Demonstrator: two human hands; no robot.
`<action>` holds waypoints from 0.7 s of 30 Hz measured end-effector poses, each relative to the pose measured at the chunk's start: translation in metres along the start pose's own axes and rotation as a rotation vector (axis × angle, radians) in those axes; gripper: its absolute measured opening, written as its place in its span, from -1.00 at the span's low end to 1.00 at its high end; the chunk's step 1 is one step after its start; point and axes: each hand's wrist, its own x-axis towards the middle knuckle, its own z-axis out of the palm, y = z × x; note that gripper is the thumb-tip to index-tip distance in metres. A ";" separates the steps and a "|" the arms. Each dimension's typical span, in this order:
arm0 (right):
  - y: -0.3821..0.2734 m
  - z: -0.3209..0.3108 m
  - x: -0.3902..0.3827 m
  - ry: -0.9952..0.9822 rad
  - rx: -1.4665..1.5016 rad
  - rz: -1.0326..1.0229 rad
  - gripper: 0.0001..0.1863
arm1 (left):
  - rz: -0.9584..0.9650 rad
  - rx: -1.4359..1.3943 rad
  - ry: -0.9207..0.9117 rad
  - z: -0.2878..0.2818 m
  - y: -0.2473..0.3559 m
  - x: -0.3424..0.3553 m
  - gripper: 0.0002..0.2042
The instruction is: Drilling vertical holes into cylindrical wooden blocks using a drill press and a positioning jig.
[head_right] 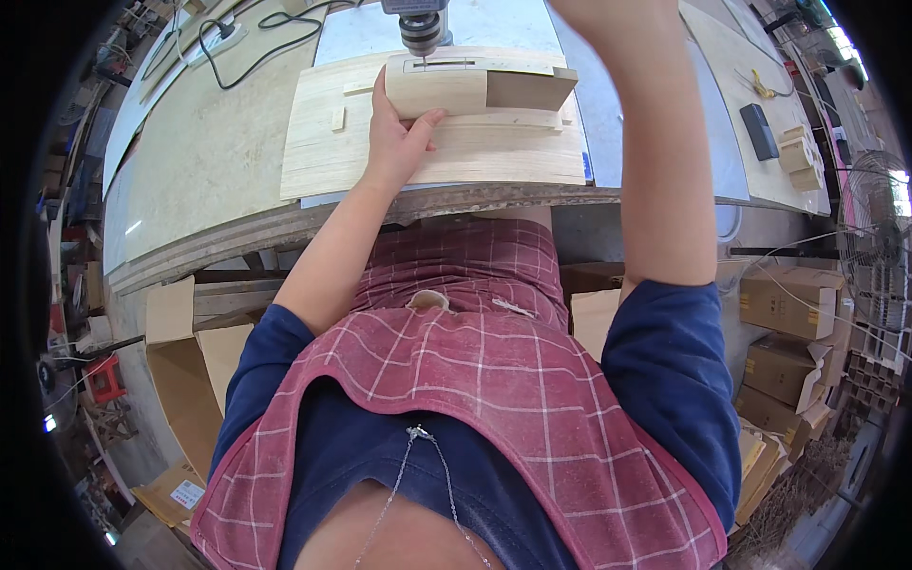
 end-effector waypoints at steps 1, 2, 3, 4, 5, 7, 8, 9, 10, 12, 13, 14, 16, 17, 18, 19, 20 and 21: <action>0.001 0.001 -0.008 -0.006 -0.030 -0.001 -0.73 | -0.001 -0.001 -0.002 0.000 0.000 0.000 -0.12; 0.000 0.002 -0.016 -0.005 -0.034 0.003 -0.73 | -0.008 -0.006 -0.011 0.001 0.001 0.000 -0.12; -0.003 0.009 -0.025 0.019 0.037 0.025 -0.74 | -0.018 -0.006 -0.004 -0.002 -0.001 -0.001 -0.12; -0.005 0.015 -0.034 0.041 0.109 0.048 -0.75 | -0.022 -0.004 0.008 -0.004 -0.003 -0.002 -0.12; -0.005 0.018 -0.043 0.012 0.105 0.101 -0.77 | -0.008 -0.008 0.014 -0.005 -0.006 -0.002 -0.12; 0.008 0.028 -0.057 0.084 0.144 0.031 -0.82 | 0.013 -0.017 0.004 -0.003 -0.005 0.000 -0.12; 0.015 0.034 -0.064 0.152 0.187 -0.040 -0.86 | 0.007 -0.011 -0.004 -0.002 -0.004 0.000 -0.12; 0.017 0.042 -0.072 0.210 0.257 -0.002 -0.85 | 0.001 -0.003 -0.010 -0.001 -0.004 0.000 -0.12; 0.019 0.048 -0.079 0.211 0.255 0.001 -0.85 | 0.000 -0.002 -0.013 -0.001 -0.004 0.000 -0.12; 0.022 0.059 -0.087 0.298 0.293 -0.056 -0.86 | -0.003 -0.026 -0.008 -0.002 -0.002 -0.001 -0.12; 0.022 0.063 -0.089 0.330 0.297 -0.067 -0.94 | -0.003 -0.026 -0.006 -0.002 -0.002 -0.001 -0.12; 0.023 0.066 -0.092 0.330 0.295 -0.066 -0.94 | -0.014 -0.021 -0.007 -0.002 -0.001 -0.001 -0.12; 0.027 0.074 -0.101 0.359 0.259 -0.093 -0.95 | -0.024 -0.016 -0.011 -0.001 -0.003 0.000 -0.12; 0.026 0.077 -0.104 0.362 0.274 -0.105 -0.95 | 0.000 -0.027 -0.002 -0.001 -0.005 0.000 -0.12; 0.027 0.081 -0.105 0.360 0.276 -0.106 -0.95 | 0.024 -0.038 0.007 -0.001 -0.006 0.000 -0.12; 0.029 0.085 -0.105 0.395 0.302 -0.117 -0.97 | 0.023 -0.038 0.010 -0.001 -0.007 0.000 -0.12; 0.032 0.089 -0.107 0.432 0.323 -0.124 -0.97 | 0.009 -0.028 0.005 -0.001 -0.005 0.000 -0.12; 0.036 0.094 -0.112 0.433 0.320 -0.122 -0.97 | -0.006 -0.017 0.001 -0.001 -0.003 0.000 -0.12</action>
